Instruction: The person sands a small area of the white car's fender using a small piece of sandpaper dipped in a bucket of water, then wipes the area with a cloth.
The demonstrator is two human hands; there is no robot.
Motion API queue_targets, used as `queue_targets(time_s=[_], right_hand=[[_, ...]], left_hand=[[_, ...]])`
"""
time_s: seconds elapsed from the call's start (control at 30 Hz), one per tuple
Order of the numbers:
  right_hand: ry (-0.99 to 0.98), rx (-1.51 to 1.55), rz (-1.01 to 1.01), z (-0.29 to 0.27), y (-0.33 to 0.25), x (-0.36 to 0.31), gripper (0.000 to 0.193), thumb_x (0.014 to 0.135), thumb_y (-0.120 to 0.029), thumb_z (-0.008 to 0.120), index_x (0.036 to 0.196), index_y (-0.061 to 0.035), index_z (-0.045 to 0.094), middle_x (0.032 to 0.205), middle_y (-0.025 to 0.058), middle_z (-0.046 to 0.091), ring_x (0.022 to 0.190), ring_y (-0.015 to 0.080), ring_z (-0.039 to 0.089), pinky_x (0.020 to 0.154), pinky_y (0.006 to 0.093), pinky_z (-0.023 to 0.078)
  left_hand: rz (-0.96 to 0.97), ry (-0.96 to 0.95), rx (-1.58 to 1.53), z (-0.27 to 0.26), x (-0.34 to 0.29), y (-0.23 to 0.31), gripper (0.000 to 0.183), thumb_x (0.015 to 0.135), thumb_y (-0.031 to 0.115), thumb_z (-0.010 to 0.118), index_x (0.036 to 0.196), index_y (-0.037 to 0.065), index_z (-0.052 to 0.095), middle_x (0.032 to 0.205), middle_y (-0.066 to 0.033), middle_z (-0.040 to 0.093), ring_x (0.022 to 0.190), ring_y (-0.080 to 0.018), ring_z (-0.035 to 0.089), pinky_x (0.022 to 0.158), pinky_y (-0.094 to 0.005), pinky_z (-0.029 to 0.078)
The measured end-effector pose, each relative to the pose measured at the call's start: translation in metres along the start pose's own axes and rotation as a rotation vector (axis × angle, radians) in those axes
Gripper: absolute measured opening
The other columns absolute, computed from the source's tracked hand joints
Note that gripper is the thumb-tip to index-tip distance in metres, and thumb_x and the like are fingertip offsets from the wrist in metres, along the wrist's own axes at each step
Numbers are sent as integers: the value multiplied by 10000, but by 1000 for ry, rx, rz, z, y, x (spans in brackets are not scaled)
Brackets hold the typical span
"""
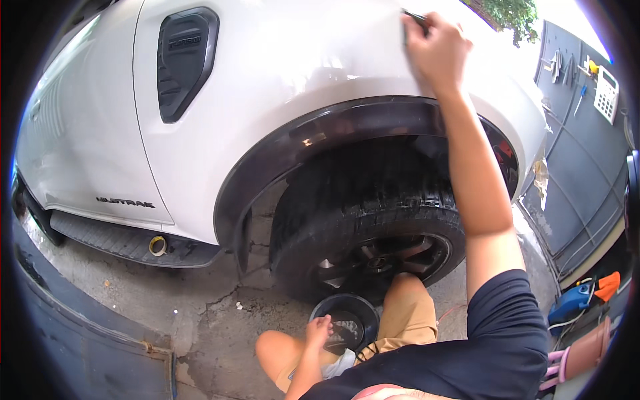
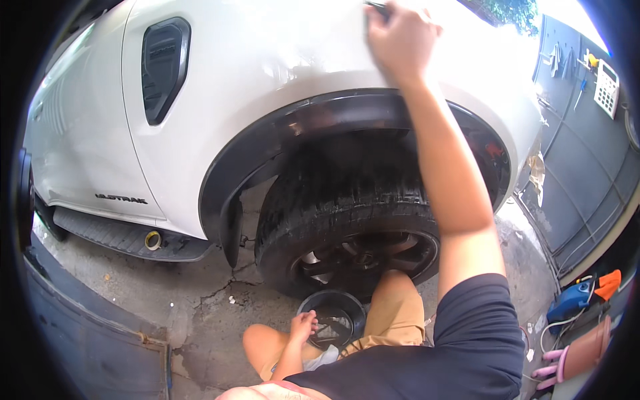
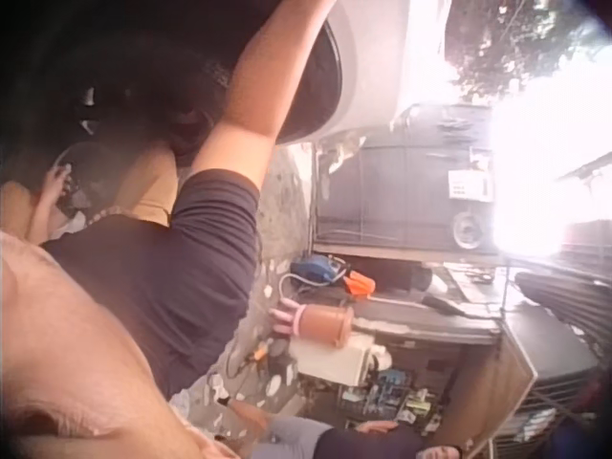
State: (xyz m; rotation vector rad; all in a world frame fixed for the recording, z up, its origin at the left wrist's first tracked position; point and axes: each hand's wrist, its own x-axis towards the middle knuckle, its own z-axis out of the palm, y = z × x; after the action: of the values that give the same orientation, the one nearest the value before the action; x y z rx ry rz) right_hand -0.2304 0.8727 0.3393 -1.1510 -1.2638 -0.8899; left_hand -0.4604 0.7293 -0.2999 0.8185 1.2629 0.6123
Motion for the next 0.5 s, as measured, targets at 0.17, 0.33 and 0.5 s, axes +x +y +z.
queue_targets(time_s=[0.17, 0.33, 0.5], right_hand=[[5, 18, -245, 43, -50, 12, 208, 892, -227, 712, 792, -44, 707, 821, 168, 719, 916, 387, 665, 919, 487, 431], [98, -176, -254, 26, 28, -3, 331, 898, -382, 734, 766, -78, 728, 650, 86, 696, 669, 302, 671, 745, 477, 487], [126, -144, -359, 45, -15, 0, 282, 900, -336, 723, 788, -76, 718, 718, 102, 703, 790, 323, 665, 819, 478, 453]], left_hand=[[34, 21, 68, 5, 9, 0, 356, 965, 336, 736, 1068, -1, 684, 831, -58, 703, 679, -127, 651, 604, -294, 553], [12, -18, 4, 11, 4, 2, 342, 976, 338, 720, 1021, 1, 677, 857, -63, 704, 733, -123, 656, 613, -284, 547], [90, 37, 80, -1, 11, -10, 350, 982, 355, 708, 1014, 7, 685, 831, -54, 707, 657, -134, 647, 616, -286, 532]])
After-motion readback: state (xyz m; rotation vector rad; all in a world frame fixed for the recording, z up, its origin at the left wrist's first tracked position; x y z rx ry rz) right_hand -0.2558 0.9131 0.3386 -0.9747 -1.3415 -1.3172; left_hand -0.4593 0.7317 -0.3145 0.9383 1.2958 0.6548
